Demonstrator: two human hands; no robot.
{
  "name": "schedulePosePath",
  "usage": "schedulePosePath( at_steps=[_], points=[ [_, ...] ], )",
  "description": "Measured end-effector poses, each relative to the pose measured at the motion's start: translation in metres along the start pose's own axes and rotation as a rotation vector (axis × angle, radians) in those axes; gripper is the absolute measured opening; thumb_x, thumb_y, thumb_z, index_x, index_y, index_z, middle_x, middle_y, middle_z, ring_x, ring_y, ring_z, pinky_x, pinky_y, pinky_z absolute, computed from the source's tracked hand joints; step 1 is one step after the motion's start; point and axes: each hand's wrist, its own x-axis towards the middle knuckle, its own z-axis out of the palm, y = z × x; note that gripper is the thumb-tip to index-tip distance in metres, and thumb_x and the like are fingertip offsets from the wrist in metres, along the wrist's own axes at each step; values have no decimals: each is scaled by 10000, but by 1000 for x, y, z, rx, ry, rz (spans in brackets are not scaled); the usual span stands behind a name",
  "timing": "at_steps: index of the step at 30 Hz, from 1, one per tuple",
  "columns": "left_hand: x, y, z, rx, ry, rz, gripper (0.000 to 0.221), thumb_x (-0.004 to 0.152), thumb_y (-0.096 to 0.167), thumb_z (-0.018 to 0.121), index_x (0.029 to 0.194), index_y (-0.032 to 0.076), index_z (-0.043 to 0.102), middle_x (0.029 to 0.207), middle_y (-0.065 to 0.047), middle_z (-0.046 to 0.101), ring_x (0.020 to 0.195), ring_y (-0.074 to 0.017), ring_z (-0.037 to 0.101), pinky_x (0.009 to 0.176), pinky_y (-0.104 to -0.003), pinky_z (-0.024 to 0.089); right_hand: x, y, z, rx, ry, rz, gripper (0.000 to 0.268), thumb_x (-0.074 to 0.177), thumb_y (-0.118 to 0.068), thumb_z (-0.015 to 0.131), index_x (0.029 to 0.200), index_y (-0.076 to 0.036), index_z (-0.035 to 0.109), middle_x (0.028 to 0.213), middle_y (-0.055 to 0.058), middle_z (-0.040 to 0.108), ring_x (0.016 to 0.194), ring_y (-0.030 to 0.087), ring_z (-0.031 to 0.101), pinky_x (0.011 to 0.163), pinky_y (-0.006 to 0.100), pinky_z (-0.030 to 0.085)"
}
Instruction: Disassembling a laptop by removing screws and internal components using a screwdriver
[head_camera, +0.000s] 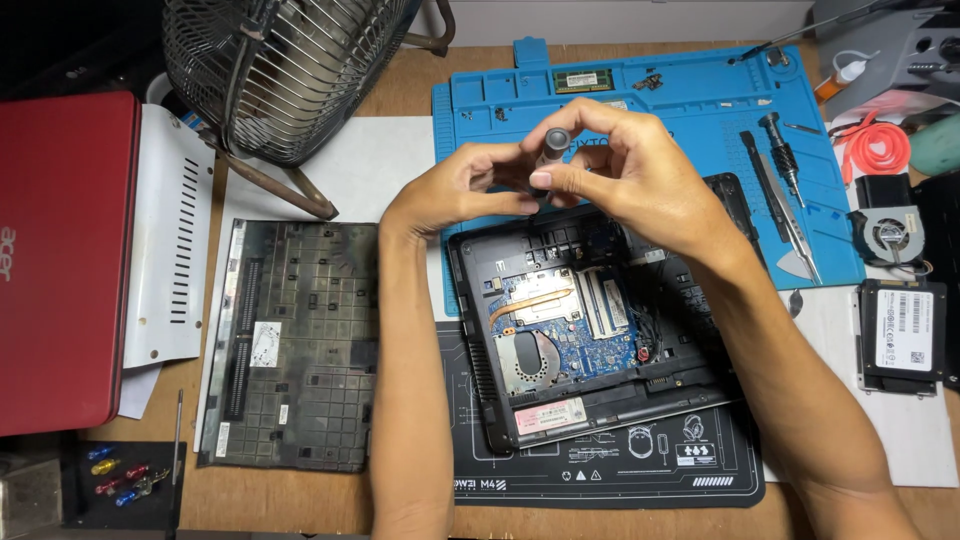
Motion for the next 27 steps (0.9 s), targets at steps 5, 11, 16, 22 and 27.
schedulePosePath(
  at_steps=[5,11,16,22,27],
  points=[
    [1,-9,-3,32,8,-75,258,993,103,695,1240,37,667,1221,-55,708,1148,-133,649,1046,-270,539,-2,-1,0,18,-3,-3,223,972,-91,712,1160,-52,599,1117,51,611,703,112,665,684,200,556],
    [8,1,8,-12,93,-125,196,915,98,758,1107,59,739,1112,-53,769,1071,-127,712,1024,-260,562,-1,-1,1,57,-17,-7,149,1010,-113,649,1128,-44,589,1127,68,608,714,123,643,688,216,580],
    [12,1,13,-85,118,-131,283,885,12,772,1154,47,689,1087,-113,774,1054,-201,755,941,-283,646,0,2,2,1,-28,32,150,998,-179,682,1089,-73,629,1088,11,661,686,54,599,636,185,510],
    [15,-2,13,-20,146,-122,543,803,5,862,1269,68,590,1082,-73,745,1048,-203,757,960,-301,632,1,4,1,2,-38,-25,169,1012,-158,648,1137,-45,646,1111,50,657,757,112,598,700,227,564],
    [4,-6,1,4,15,-10,403,964,139,743,1327,20,614,1339,-109,668,1266,-195,637,1160,-329,495,-1,2,-3,51,10,45,289,992,-114,685,1245,-87,549,1038,48,571,714,103,635,713,208,579]
  ],
)
